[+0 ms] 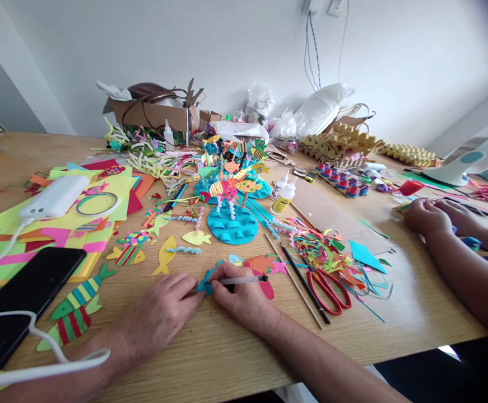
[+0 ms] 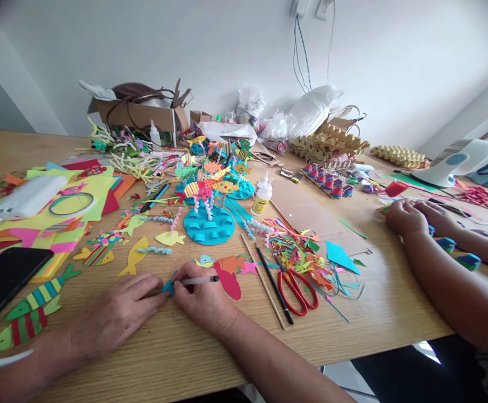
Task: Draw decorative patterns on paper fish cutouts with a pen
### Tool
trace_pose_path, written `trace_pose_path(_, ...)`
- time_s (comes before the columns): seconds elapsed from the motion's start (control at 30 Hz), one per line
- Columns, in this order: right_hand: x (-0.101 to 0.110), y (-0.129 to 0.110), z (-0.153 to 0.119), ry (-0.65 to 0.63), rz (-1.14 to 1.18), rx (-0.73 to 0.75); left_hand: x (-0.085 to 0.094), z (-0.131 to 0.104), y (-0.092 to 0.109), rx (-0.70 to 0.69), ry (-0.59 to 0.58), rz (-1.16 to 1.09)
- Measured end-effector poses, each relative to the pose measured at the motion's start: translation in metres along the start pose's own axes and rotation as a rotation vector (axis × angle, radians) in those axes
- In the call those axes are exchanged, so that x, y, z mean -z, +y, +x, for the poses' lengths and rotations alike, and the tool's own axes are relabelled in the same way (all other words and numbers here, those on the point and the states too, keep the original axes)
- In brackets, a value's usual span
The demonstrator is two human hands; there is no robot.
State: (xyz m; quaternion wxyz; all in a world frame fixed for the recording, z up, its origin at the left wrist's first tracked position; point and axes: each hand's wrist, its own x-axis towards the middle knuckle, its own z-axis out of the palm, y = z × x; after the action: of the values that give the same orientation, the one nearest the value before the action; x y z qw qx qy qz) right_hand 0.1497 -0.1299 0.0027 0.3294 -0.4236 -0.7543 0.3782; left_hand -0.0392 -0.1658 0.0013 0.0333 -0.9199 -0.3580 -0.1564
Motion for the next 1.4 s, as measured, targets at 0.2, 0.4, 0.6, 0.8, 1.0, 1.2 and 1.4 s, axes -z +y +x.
trace_pose_path(0.2, 0.0003, -0.0001, -0.0003, 0.002, 0.033, -0.012, -0.0001, 0.0007, -0.0003, -0.001, 0.026, 0.005)
trace_pose_path(0.4, 0.0003, 0.0003, -0.0009, 0.037, 0.026, -0.021, -0.0014, 0.0004, -0.0001, 0.014, 0.006, -0.009)
trace_pose_path(0.6, -0.0003, -0.0007, -0.0002, 0.035, 0.012, -0.02, -0.0018, -0.0009, 0.0009, 0.029, -0.018, -0.027)
trace_pose_path(0.8, -0.0001, -0.0007, 0.0006, 0.032, 0.021, -0.017, -0.003, -0.0013, 0.0005, 0.033, -0.027, -0.035)
trace_pose_path(1.0, -0.0017, 0.0015, -0.0003, 0.023, 0.008, -0.029, -0.0006, 0.001, 0.0002, 0.013, -0.021, 0.007)
trace_pose_path(1.2, -0.0016, 0.002, 0.0008, 0.033, 0.017, -0.023, 0.0023, 0.0026, 0.0009, -0.004, -0.028, 0.039)
trace_pose_path(1.4, 0.0002, 0.0002, 0.0026, 0.047, 0.009, -0.042, -0.0009, 0.0017, 0.0002, -0.019, 0.009, 0.037)
